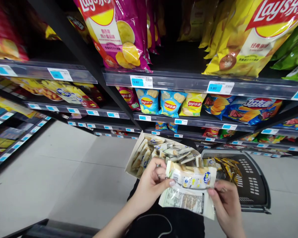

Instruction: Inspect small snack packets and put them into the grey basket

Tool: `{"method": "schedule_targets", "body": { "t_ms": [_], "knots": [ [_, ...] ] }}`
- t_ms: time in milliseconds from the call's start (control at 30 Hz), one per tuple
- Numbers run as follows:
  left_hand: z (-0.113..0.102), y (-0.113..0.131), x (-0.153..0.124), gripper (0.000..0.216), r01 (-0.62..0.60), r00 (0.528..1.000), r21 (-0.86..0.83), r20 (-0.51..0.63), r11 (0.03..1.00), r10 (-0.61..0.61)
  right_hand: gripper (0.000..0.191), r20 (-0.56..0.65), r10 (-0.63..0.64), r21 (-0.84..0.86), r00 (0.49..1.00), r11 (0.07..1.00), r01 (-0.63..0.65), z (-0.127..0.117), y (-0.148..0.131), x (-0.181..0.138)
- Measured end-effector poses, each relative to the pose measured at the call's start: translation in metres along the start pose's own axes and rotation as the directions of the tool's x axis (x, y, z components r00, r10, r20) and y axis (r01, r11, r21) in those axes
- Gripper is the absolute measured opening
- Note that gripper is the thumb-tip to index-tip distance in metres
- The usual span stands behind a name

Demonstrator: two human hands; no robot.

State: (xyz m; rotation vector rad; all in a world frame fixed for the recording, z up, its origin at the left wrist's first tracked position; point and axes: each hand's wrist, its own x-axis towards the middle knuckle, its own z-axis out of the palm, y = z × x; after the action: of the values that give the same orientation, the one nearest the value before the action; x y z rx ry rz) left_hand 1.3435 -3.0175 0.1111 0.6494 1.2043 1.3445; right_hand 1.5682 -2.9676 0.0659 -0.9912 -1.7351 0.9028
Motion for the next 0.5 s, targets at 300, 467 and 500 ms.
{"method": "schedule_targets", "body": {
  "t_ms": [300, 467, 500],
  "knots": [
    [-0.002, 0.011, 0.006, 0.022, 0.070, 0.997, 0.239, -0.008, 0.968, -0.070, 0.031, -0.070, 0.427, 0.300, 0.901, 0.871, -0.389, -0.001, 0.006, -0.007],
    [-0.002, 0.016, 0.008, 0.023, 0.114, 0.993, 0.264, 0.007, 0.958, -0.120, 0.025, -0.019, 0.508, 0.296, 0.861, 0.826, -0.480, -0.009, 0.001, -0.005],
    [-0.002, 0.015, 0.009, 0.023, 0.126, 0.990, 0.256, 0.022, 0.958, -0.136, 0.024, -0.037, 0.504, 0.284, 0.863, 0.833, -0.475, -0.009, -0.002, -0.004]
  ]
}}
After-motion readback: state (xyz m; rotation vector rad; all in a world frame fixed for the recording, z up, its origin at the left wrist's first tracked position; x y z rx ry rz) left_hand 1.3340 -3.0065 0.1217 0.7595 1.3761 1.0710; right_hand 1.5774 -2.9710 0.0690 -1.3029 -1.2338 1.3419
